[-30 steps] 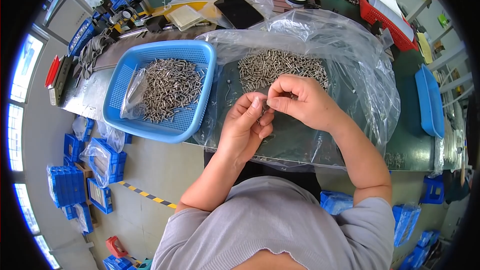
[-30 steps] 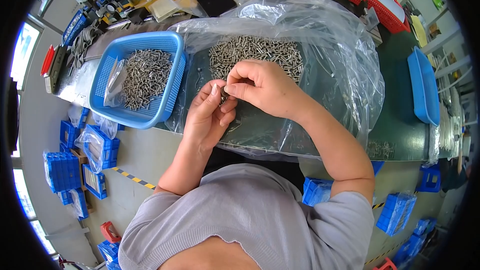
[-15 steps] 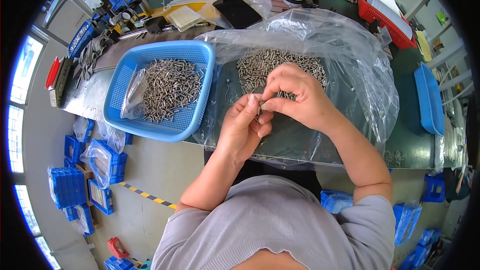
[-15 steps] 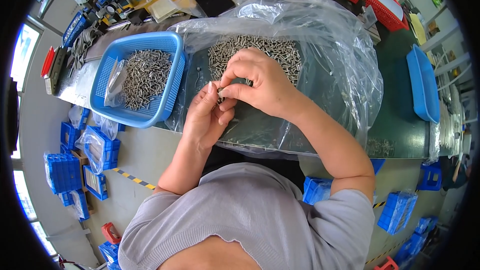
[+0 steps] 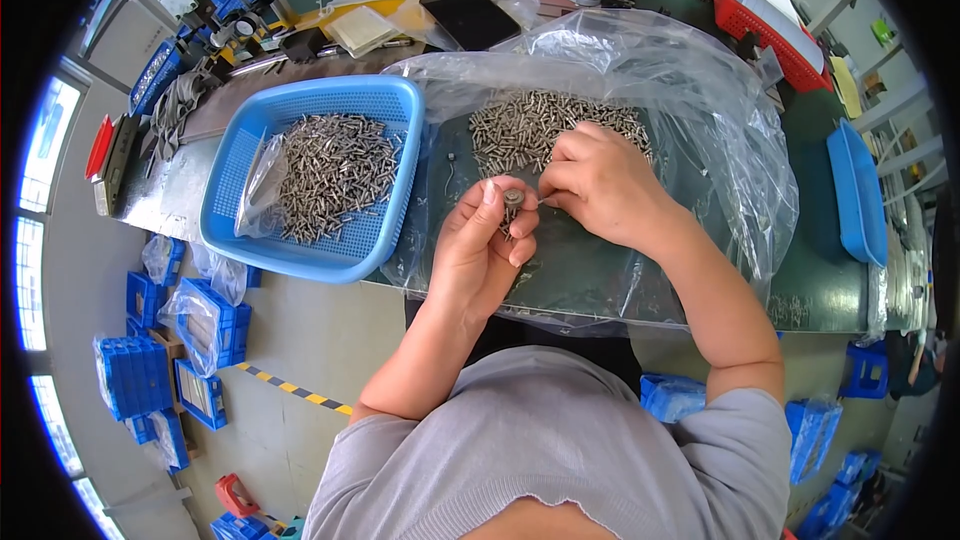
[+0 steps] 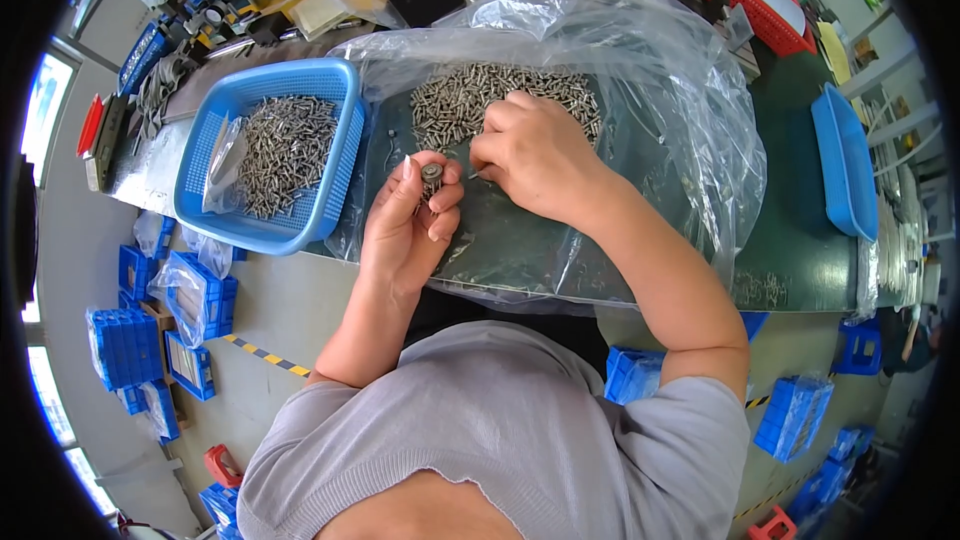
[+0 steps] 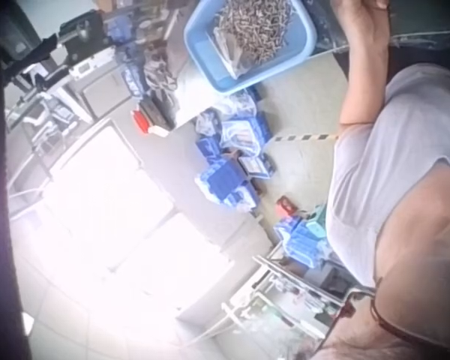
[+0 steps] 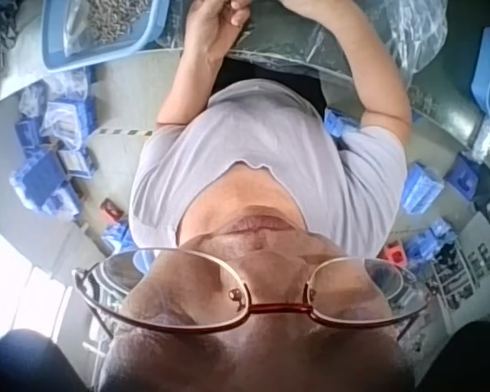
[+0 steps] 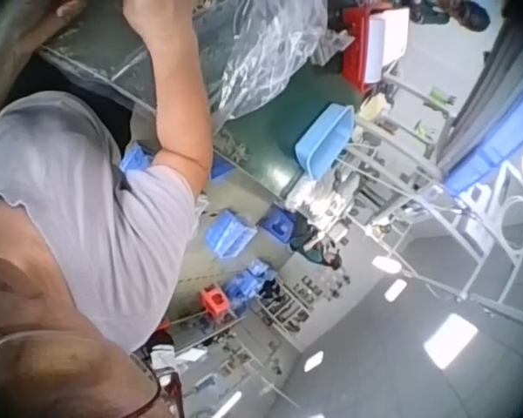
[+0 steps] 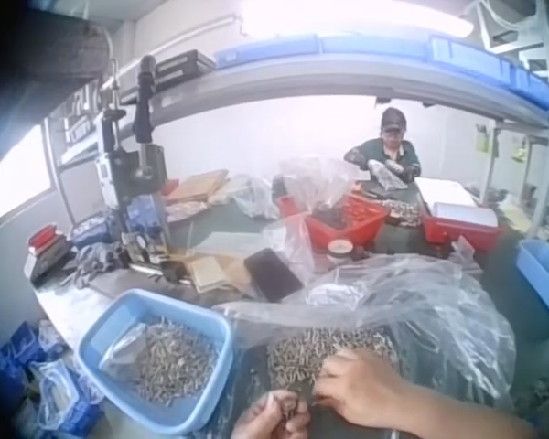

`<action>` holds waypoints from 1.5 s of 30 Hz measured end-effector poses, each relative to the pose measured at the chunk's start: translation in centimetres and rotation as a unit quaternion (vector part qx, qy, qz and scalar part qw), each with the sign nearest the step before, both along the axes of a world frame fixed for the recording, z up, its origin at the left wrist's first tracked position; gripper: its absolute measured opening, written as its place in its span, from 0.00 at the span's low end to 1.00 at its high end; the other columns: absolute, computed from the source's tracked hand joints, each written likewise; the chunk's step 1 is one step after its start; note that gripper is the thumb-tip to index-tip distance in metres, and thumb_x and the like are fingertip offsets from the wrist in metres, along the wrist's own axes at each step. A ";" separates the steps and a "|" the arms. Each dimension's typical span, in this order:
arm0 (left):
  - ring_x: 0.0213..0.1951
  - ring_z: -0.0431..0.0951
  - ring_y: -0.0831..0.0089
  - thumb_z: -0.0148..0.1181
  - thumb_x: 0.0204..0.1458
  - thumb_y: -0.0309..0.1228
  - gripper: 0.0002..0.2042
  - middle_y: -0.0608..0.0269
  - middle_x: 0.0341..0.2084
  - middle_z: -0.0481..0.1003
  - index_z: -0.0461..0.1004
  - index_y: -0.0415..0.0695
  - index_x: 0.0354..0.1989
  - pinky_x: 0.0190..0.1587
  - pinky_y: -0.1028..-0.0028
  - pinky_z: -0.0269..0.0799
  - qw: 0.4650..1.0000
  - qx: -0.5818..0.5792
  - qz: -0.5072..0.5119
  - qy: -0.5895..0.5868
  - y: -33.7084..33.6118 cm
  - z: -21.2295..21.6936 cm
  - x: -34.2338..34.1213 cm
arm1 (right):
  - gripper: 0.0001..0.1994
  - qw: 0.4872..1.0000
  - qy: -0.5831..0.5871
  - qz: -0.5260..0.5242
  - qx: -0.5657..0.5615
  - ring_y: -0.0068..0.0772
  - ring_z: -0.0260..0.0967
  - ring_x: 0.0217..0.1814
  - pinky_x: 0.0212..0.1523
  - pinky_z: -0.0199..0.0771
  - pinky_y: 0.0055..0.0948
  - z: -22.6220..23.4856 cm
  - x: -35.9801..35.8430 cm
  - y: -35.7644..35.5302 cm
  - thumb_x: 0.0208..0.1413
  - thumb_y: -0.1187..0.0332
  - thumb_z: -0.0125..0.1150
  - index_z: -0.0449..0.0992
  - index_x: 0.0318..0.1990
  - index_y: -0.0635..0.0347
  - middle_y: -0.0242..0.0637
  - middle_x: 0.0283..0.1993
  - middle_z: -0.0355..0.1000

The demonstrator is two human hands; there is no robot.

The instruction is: The person is picking up and inspecting small metal pins or components from a pile and placing them into a blue basket.

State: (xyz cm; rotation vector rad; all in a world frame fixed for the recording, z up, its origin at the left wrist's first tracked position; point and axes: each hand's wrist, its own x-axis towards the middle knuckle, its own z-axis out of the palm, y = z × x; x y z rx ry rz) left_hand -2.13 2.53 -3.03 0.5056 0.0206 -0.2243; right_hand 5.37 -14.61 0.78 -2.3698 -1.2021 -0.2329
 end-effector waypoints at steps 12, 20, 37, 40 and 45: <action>0.26 0.62 0.80 0.49 0.60 0.37 0.10 0.59 0.33 0.69 0.69 0.42 0.41 0.22 0.84 0.59 1.000 0.007 -0.010 -0.006 0.1 -0.1 -0.1 | 0.04 0.919 0.349 -0.065 0.169 0.22 0.68 0.30 0.33 0.67 0.22 1.6 -0.6 0.3 0.49 0.74 0.62 0.73 0.31 0.60 0.27 0.26 0.68; 0.25 0.64 0.80 0.51 0.60 0.36 0.08 0.61 0.30 0.71 0.69 0.44 0.39 0.22 0.82 0.59 0.999 0.024 -0.025 0.013 0.1 0.2 -0.1 | 0.03 0.901 0.336 0.028 0.274 0.18 0.65 0.32 0.34 0.65 0.19 1.0 -1.4 1.2 0.51 0.75 0.61 0.73 0.32 0.61 0.28 0.31 0.68; 0.24 0.63 0.83 0.52 0.58 0.41 0.14 0.66 0.27 0.69 0.69 0.41 0.39 0.19 0.85 0.57 1.000 0.011 -0.016 0.004 0.2 0.1 -0.2 | 0.09 0.922 0.299 0.030 0.242 0.28 0.69 0.44 0.43 0.67 0.25 1.6 -1.8 1.2 0.49 0.74 0.63 0.77 0.39 0.61 0.35 0.44 0.70; 0.24 0.63 0.83 0.54 0.57 0.42 0.15 0.67 0.26 0.69 0.69 0.41 0.39 0.19 0.85 0.56 0.998 0.033 -0.043 0.003 0.2 0.4 -0.2 | 0.09 0.933 0.274 0.076 0.218 0.27 0.68 0.43 0.43 0.67 0.25 1.4 -1.4 1.2 0.46 0.74 0.64 0.77 0.37 0.59 0.34 0.41 0.70; 0.24 0.63 0.82 0.56 0.56 0.40 0.13 0.68 0.27 0.69 0.70 0.43 0.40 0.20 0.83 0.57 0.998 0.041 -0.047 0.004 0.1 0.4 -0.2 | 0.08 0.944 0.249 0.045 0.210 0.26 0.68 0.40 0.42 0.67 0.25 1.9 -1.2 0.8 0.44 0.75 0.65 0.76 0.35 0.59 0.32 0.38 0.70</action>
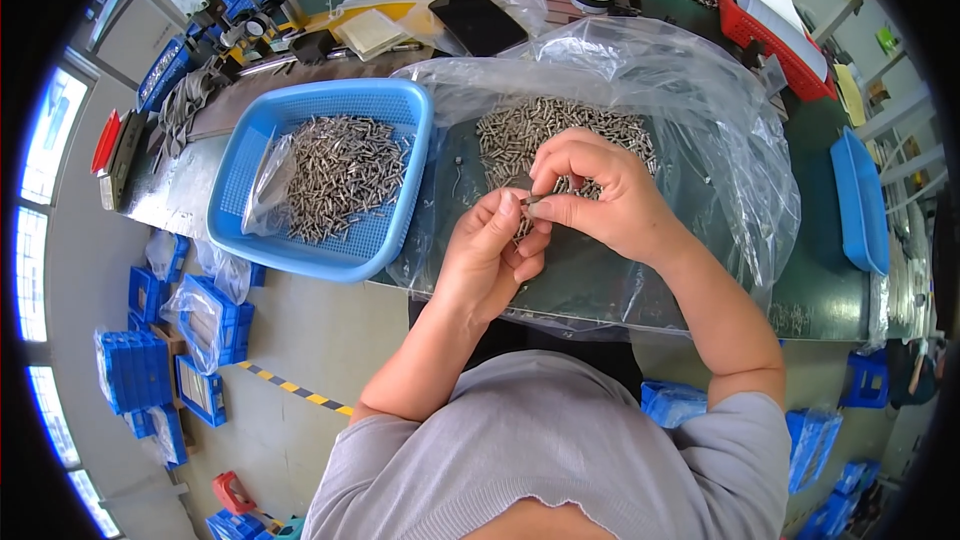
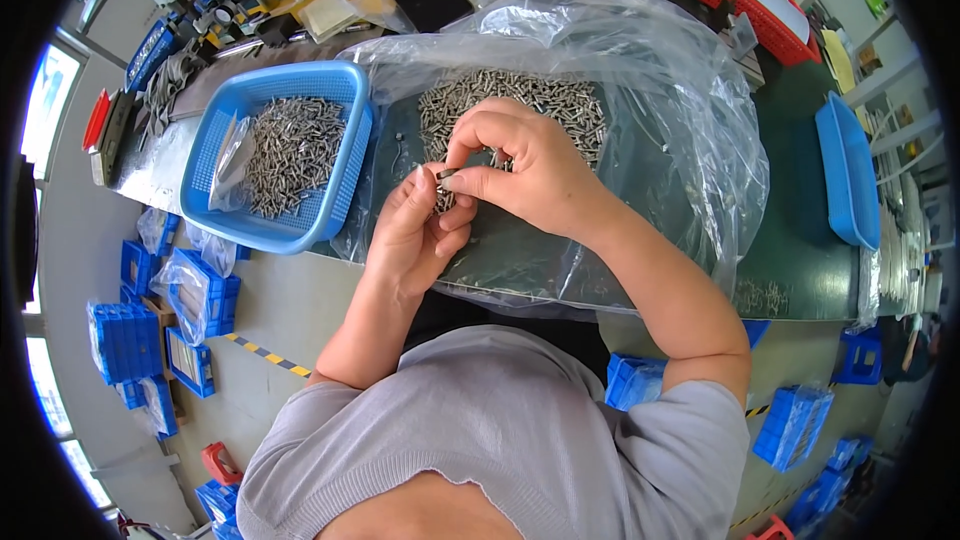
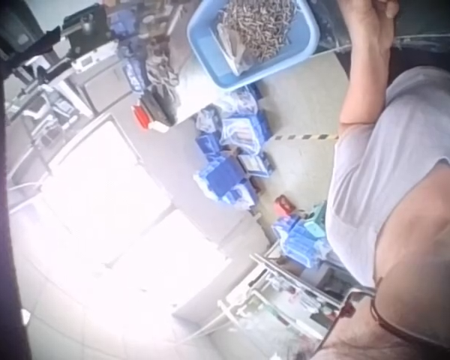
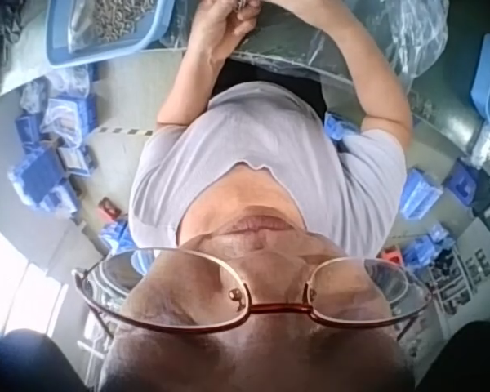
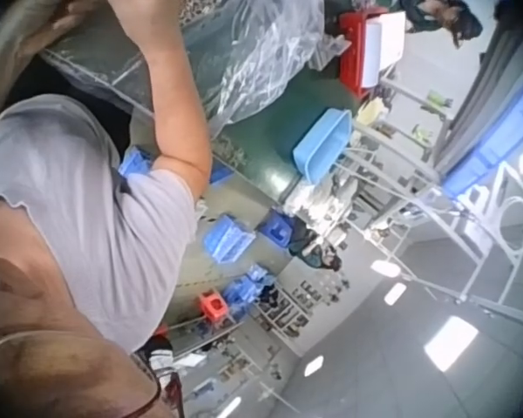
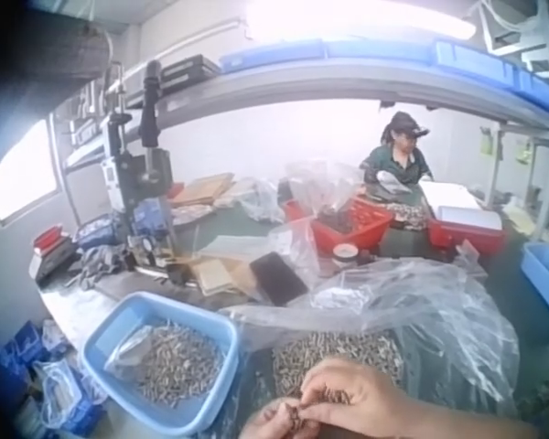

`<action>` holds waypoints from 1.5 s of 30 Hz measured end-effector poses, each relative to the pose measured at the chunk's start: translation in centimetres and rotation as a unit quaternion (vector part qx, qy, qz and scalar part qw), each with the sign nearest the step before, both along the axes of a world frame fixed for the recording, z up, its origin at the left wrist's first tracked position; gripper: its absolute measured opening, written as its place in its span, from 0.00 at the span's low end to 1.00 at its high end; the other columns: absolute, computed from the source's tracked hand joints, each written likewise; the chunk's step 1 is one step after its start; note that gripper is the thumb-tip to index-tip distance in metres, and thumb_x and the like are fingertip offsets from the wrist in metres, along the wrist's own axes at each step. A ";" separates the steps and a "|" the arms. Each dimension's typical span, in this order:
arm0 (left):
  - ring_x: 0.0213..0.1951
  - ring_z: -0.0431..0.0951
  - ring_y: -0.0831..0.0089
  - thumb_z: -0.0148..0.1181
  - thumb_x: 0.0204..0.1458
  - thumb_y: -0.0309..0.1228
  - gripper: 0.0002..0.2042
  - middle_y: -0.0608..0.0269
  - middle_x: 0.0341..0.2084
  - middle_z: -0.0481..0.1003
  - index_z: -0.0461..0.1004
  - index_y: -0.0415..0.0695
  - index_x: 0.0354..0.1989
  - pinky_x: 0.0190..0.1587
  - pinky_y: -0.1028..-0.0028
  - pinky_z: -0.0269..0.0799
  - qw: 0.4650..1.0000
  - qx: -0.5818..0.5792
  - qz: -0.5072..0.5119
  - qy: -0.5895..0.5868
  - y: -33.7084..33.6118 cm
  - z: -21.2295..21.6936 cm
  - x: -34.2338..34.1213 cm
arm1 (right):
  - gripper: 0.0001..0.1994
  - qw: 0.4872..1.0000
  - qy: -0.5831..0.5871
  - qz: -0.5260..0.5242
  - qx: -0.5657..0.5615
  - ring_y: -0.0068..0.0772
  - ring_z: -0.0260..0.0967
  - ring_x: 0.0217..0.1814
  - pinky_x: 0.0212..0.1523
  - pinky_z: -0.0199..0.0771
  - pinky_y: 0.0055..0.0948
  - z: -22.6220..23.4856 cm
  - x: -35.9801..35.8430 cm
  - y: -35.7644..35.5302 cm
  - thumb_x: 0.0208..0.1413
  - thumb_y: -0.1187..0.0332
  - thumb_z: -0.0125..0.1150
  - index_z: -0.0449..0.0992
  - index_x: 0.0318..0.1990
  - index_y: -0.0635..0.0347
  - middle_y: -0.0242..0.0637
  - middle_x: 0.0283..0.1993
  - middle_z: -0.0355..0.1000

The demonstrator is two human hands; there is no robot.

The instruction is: The person is picking up and inspecting small metal pins or components from a pile and placing them into a blue basket.

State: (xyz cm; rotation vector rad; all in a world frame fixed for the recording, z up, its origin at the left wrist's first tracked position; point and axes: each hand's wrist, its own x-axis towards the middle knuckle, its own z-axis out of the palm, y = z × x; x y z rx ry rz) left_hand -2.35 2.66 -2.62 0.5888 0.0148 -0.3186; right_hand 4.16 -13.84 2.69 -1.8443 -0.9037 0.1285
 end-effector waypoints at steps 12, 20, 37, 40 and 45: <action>0.30 0.64 0.77 0.50 0.59 0.33 0.08 0.58 0.36 0.70 0.67 0.42 0.41 0.26 0.81 0.61 0.991 -0.121 0.048 -0.007 0.2 -0.9 0.2 | 0.08 0.965 -0.203 -0.042 -0.158 0.37 0.64 0.38 0.41 0.67 0.35 -2.3 0.9 -0.6 0.36 0.74 0.66 0.77 0.28 0.56 0.32 0.31 0.67; 0.28 0.64 0.78 0.51 0.59 0.32 0.07 0.59 0.34 0.70 0.68 0.42 0.39 0.23 0.82 0.60 0.995 -0.097 0.021 -0.010 0.2 -0.6 0.3 | 0.05 0.976 -0.173 -0.066 -0.118 0.32 0.64 0.35 0.38 0.66 0.30 -1.9 1.2 -0.6 0.43 0.73 0.63 0.74 0.29 0.59 0.33 0.29 0.67; 0.25 0.63 0.81 0.54 0.57 0.33 0.07 0.66 0.29 0.70 0.70 0.44 0.38 0.20 0.83 0.58 1.000 -0.020 0.011 0.002 0.0 0.0 0.0 | 0.04 0.998 0.065 -0.003 -0.010 0.20 0.64 0.32 0.35 0.65 0.22 -0.1 -0.2 0.0 0.50 0.74 0.62 0.73 0.30 0.61 0.29 0.30 0.68; 0.25 0.63 0.81 0.55 0.57 0.35 0.08 0.67 0.28 0.69 0.70 0.44 0.38 0.20 0.83 0.57 1.000 -0.008 0.000 -0.006 0.1 -0.1 0.0 | 0.05 0.998 0.057 -0.003 0.007 0.23 0.65 0.35 0.37 0.66 0.24 -0.1 -0.3 0.4 0.47 0.74 0.64 0.73 0.30 0.61 0.30 0.32 0.68; 0.25 0.63 0.81 0.55 0.57 0.37 0.10 0.68 0.28 0.69 0.70 0.44 0.38 0.20 0.83 0.56 1.000 -0.001 -0.025 -0.006 0.1 0.0 0.1 | 0.07 0.999 -0.041 0.012 0.000 0.28 0.67 0.39 0.41 0.66 0.27 -0.3 0.3 0.2 0.44 0.74 0.65 0.73 0.30 0.61 0.31 0.34 0.69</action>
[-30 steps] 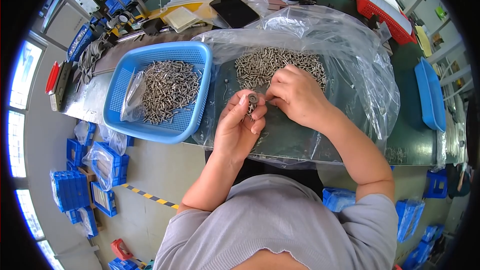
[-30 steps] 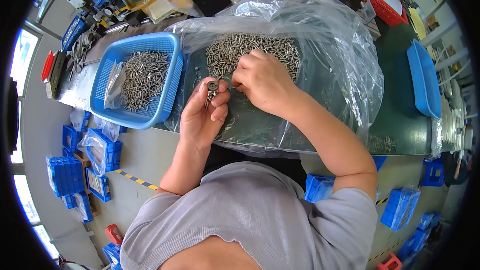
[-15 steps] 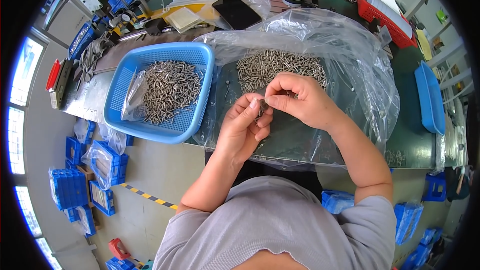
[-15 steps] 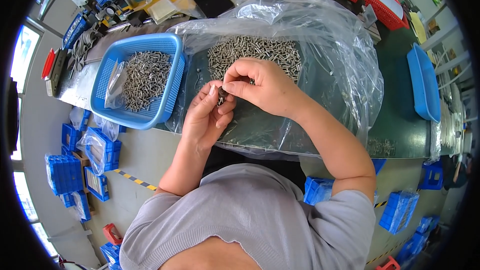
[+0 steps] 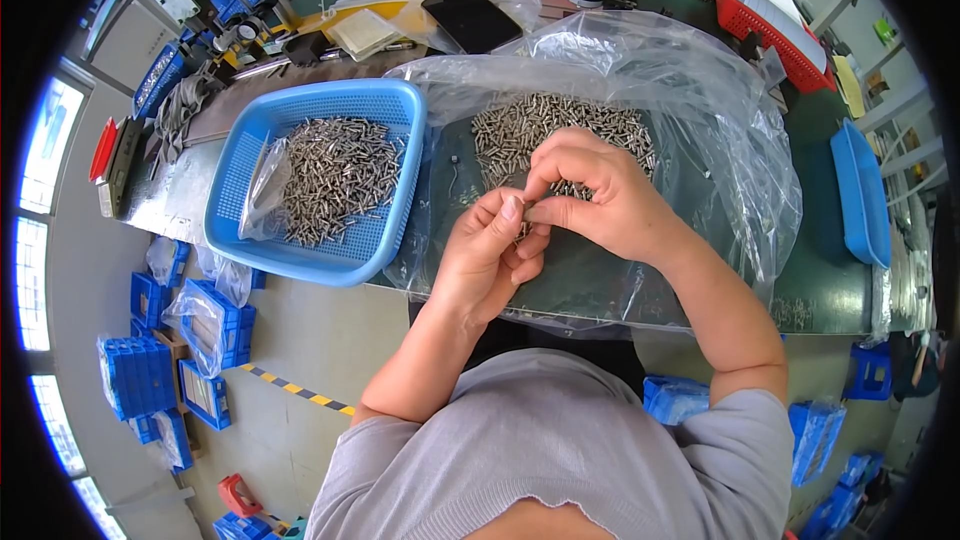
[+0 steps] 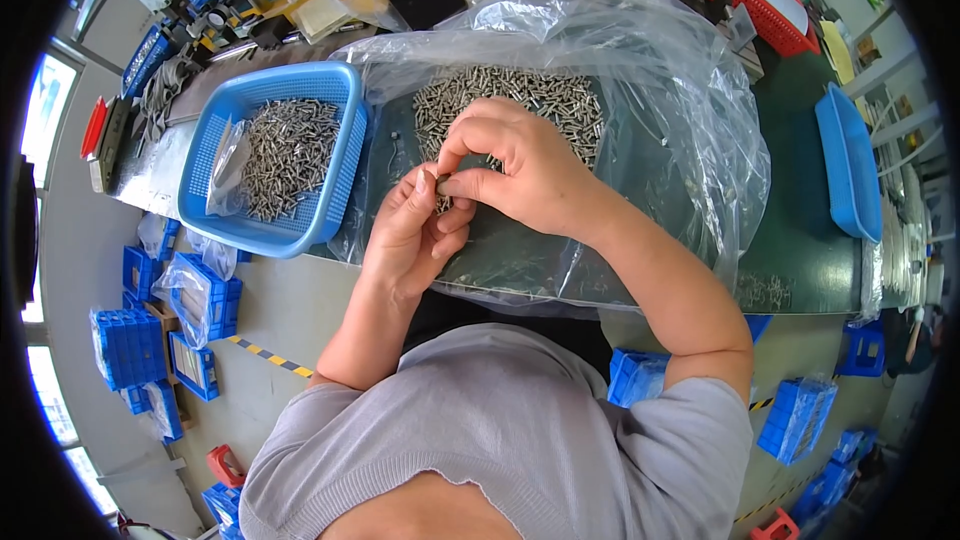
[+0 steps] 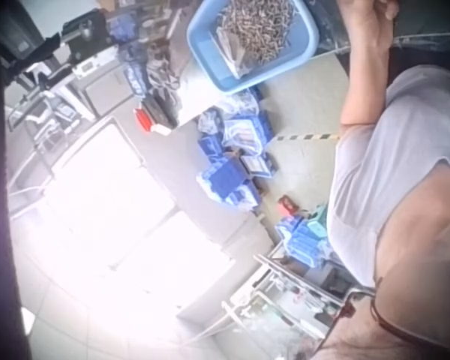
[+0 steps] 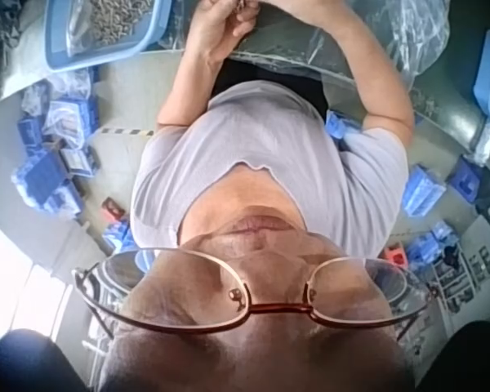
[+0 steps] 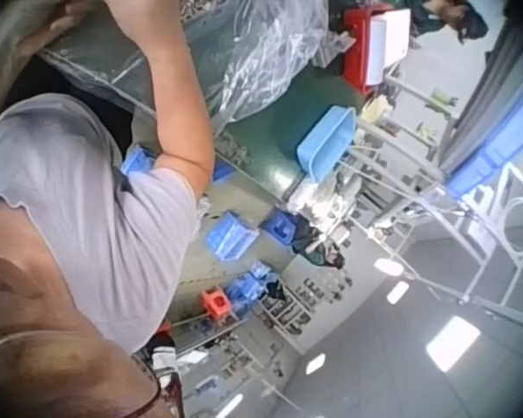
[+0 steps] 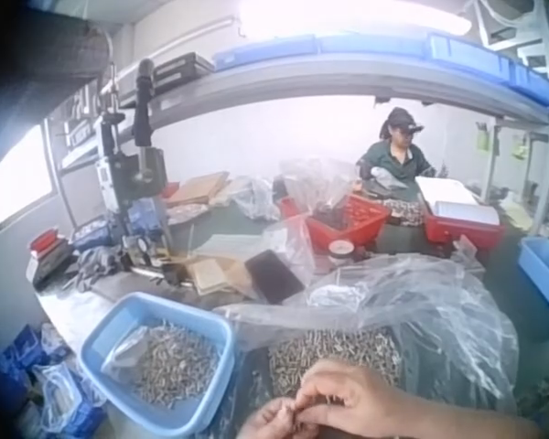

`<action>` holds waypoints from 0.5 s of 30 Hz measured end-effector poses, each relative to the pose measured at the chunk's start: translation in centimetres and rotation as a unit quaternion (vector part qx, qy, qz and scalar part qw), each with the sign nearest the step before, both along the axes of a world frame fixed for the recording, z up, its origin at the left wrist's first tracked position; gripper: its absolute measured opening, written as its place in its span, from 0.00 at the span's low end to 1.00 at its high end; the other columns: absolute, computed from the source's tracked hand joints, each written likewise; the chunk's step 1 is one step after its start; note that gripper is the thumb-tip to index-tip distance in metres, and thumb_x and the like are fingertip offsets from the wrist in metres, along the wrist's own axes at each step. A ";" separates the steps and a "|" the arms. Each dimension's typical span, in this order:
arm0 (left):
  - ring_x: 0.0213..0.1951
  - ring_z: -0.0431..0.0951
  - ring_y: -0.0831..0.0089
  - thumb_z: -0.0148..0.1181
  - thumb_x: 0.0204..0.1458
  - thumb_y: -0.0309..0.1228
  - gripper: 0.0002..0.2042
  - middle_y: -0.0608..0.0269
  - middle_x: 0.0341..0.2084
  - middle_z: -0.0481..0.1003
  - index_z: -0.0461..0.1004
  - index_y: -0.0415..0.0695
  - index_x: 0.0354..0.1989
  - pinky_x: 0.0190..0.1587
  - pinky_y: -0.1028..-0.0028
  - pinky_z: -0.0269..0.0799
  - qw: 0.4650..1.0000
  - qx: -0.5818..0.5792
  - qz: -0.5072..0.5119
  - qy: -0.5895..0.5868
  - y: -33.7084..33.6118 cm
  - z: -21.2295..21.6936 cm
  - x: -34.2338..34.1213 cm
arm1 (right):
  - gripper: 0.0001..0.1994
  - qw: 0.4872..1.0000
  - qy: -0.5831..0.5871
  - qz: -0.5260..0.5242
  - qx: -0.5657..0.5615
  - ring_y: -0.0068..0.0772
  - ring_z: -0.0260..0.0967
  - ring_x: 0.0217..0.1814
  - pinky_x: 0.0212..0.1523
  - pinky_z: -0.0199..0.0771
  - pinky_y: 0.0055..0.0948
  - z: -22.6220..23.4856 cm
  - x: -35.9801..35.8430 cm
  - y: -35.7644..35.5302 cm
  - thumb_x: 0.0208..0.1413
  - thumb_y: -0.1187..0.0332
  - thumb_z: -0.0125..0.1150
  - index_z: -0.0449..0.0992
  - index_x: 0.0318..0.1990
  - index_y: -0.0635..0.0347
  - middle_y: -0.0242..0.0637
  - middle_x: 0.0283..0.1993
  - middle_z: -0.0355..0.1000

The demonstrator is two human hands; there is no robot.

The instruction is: The person is picking up and inspecting small metal pins or components from a pile and placing them into a blue basket.

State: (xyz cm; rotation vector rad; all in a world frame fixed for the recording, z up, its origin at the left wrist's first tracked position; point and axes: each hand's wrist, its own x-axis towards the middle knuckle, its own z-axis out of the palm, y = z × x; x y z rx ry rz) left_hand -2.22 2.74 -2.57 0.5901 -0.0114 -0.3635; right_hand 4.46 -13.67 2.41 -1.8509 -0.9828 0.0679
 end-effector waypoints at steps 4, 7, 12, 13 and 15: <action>0.25 0.63 0.81 0.54 0.57 0.38 0.11 0.68 0.29 0.69 0.70 0.43 0.39 0.21 0.84 0.57 0.999 -0.020 0.042 0.014 -0.3 0.0 -0.3 | 0.06 0.998 -0.053 -0.036 -0.003 0.30 0.67 0.39 0.41 0.67 0.28 0.0 -0.4 0.3 0.44 0.75 0.65 0.74 0.30 0.61 0.32 0.33 0.69; 0.26 0.62 0.81 0.52 0.58 0.40 0.12 0.67 0.30 0.69 0.70 0.44 0.40 0.22 0.84 0.57 0.998 -0.034 0.059 0.008 0.1 -0.6 0.0 | 0.04 1.000 -0.019 -0.015 0.015 0.26 0.67 0.37 0.39 0.67 0.26 0.0 -0.3 0.3 0.48 0.74 0.62 0.74 0.31 0.61 0.31 0.32 0.70; 0.29 0.59 0.80 0.47 0.61 0.39 0.15 0.63 0.31 0.60 0.66 0.37 0.41 0.18 0.86 0.58 0.957 -0.283 0.052 0.023 0.7 -0.5 -0.3 | 0.05 0.969 0.242 -0.035 -0.038 0.20 0.69 0.32 0.31 0.69 0.21 0.3 -0.3 0.0 0.56 0.73 0.55 0.72 0.38 0.63 0.30 0.32 0.72; 0.29 0.59 0.80 0.47 0.61 0.39 0.15 0.63 0.31 0.60 0.66 0.37 0.41 0.18 0.86 0.58 0.958 -0.283 0.052 0.023 0.7 -0.5 -0.3 | 0.07 0.951 0.297 -0.034 -0.076 0.19 0.70 0.31 0.29 0.70 0.20 0.4 -0.3 0.0 0.57 0.72 0.53 0.71 0.41 0.64 0.31 0.32 0.72; 0.28 0.59 0.80 0.48 0.61 0.39 0.15 0.63 0.31 0.59 0.65 0.37 0.41 0.18 0.86 0.58 0.950 -0.309 0.046 0.004 0.6 -0.5 -0.3 | 0.08 0.953 0.288 -0.013 -0.099 0.21 0.71 0.33 0.29 0.72 0.21 -0.2 -0.2 0.5 0.58 0.72 0.52 0.70 0.42 0.64 0.32 0.34 0.74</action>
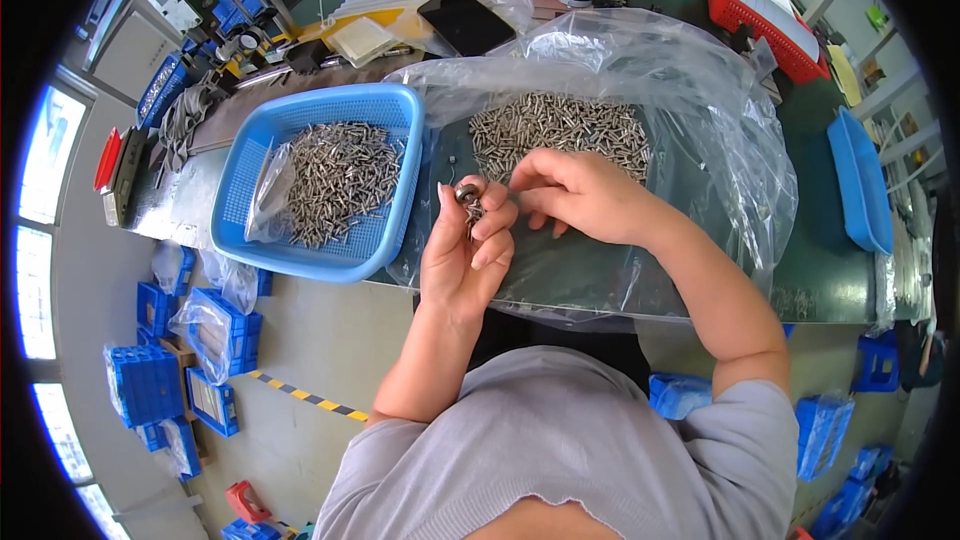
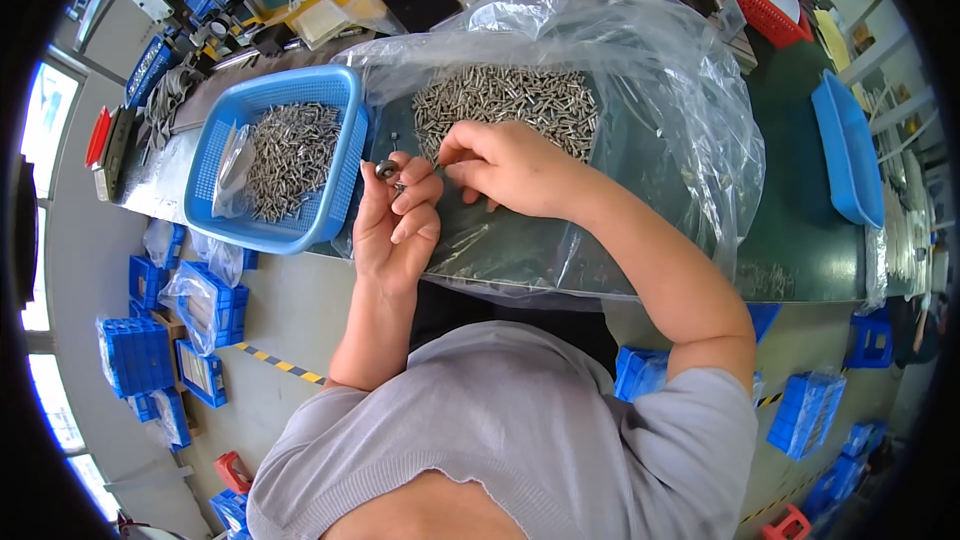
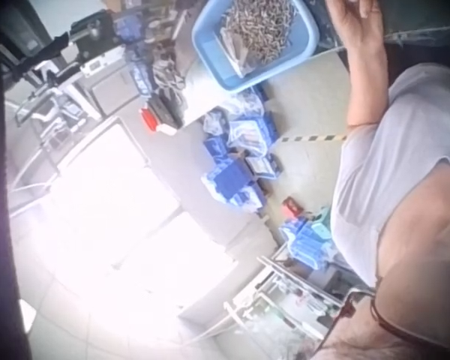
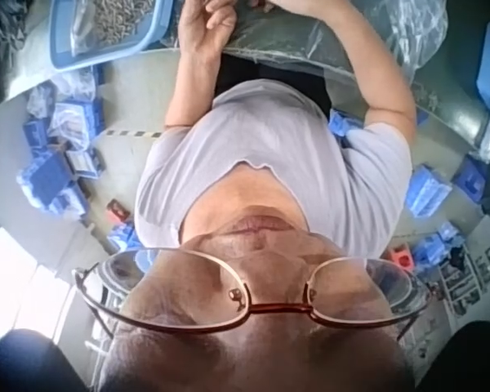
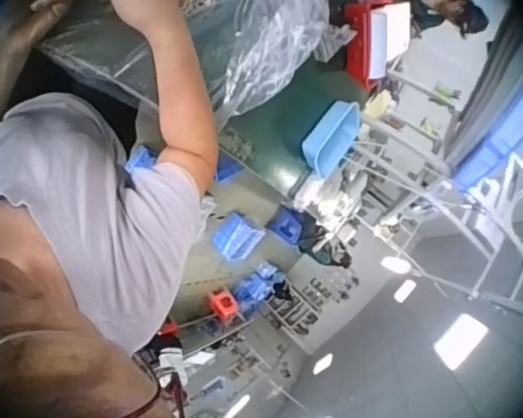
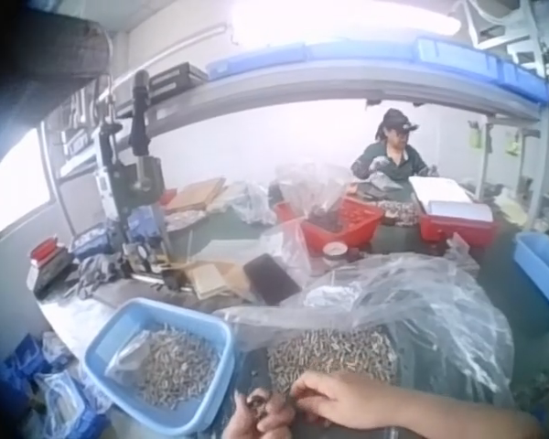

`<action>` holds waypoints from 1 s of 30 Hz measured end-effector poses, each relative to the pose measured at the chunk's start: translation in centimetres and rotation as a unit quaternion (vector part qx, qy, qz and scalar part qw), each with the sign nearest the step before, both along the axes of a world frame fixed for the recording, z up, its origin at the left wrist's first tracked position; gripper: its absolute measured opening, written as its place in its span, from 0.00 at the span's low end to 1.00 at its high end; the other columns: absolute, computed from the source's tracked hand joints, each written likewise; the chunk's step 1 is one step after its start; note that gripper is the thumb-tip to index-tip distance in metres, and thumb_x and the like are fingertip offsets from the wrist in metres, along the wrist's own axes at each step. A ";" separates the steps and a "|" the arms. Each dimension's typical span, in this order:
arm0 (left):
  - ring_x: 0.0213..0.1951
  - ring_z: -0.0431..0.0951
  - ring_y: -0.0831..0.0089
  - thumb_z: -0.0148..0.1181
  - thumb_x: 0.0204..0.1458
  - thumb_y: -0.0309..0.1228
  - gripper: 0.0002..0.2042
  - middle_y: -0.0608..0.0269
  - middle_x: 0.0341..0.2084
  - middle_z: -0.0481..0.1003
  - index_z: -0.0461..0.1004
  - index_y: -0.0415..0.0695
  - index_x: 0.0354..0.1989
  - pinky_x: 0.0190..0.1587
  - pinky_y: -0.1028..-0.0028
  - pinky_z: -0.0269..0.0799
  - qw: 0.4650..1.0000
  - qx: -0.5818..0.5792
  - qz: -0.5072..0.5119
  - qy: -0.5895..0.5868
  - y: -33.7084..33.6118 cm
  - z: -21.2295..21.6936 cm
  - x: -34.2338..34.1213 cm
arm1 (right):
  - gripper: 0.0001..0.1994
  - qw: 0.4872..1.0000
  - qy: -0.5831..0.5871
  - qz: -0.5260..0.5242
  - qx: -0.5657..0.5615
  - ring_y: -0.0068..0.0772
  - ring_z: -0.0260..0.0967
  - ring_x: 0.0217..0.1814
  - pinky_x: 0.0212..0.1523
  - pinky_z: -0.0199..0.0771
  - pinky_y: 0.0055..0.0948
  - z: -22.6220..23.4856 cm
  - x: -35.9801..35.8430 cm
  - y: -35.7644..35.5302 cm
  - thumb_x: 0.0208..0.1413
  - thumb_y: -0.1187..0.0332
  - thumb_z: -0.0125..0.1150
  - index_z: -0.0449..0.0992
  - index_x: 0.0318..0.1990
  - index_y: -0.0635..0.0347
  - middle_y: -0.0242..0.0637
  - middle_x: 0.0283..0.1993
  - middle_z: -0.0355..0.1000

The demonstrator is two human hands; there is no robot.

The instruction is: The person is picking up and inspecting small metal pins or components from a pile and placing them into a blue basket.

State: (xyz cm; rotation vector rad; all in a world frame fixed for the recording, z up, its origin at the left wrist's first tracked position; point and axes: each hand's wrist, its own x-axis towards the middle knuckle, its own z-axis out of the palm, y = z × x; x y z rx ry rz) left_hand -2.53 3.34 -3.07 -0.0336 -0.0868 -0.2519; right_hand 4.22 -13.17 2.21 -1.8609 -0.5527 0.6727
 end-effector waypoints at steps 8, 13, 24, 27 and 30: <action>0.28 0.59 0.81 0.44 0.62 0.41 0.15 0.63 0.32 0.62 0.68 0.41 0.44 0.20 0.87 0.58 0.998 0.056 -0.005 -0.043 0.1 -0.6 0.1 | 0.11 0.985 -0.090 0.023 0.145 0.24 0.69 0.48 0.50 0.69 0.27 -2.9 1.5 0.5 0.59 0.72 0.52 0.69 0.48 0.63 0.35 0.45 0.71; 0.28 0.59 0.81 0.45 0.62 0.40 0.14 0.62 0.34 0.63 0.69 0.42 0.45 0.21 0.87 0.57 0.996 0.076 -0.004 -0.042 0.2 -0.7 -0.1 | 0.08 0.983 0.003 -0.021 0.181 0.24 0.69 0.44 0.42 0.71 0.26 -0.6 2.2 -1.9 0.55 0.74 0.56 0.74 0.42 0.61 0.30 0.41 0.72; 0.29 0.60 0.81 0.47 0.61 0.39 0.13 0.60 0.36 0.64 0.69 0.42 0.45 0.22 0.86 0.58 0.998 0.052 -0.005 -0.028 0.7 0.1 -0.2 | 0.05 0.897 -0.428 0.026 -0.108 0.37 0.66 0.42 0.41 0.69 0.34 -2.2 1.3 -2.0 0.42 0.73 0.63 0.75 0.29 0.57 0.33 0.33 0.66; 0.30 0.60 0.81 0.47 0.61 0.38 0.13 0.60 0.37 0.63 0.69 0.41 0.44 0.22 0.87 0.58 0.998 0.057 0.010 -0.022 1.0 0.9 -0.3 | 0.05 0.898 -0.426 0.014 -0.113 0.37 0.66 0.43 0.41 0.69 0.35 -2.3 1.2 -2.0 0.42 0.74 0.63 0.75 0.29 0.58 0.33 0.33 0.67; 0.29 0.61 0.81 0.49 0.60 0.35 0.11 0.58 0.38 0.67 0.70 0.41 0.44 0.24 0.86 0.59 0.991 0.128 0.038 -0.009 1.3 1.0 -0.5 | 0.05 0.901 -0.426 0.005 -0.078 0.35 0.66 0.39 0.39 0.69 0.32 -2.1 1.3 -2.1 0.43 0.73 0.63 0.74 0.28 0.59 0.34 0.32 0.66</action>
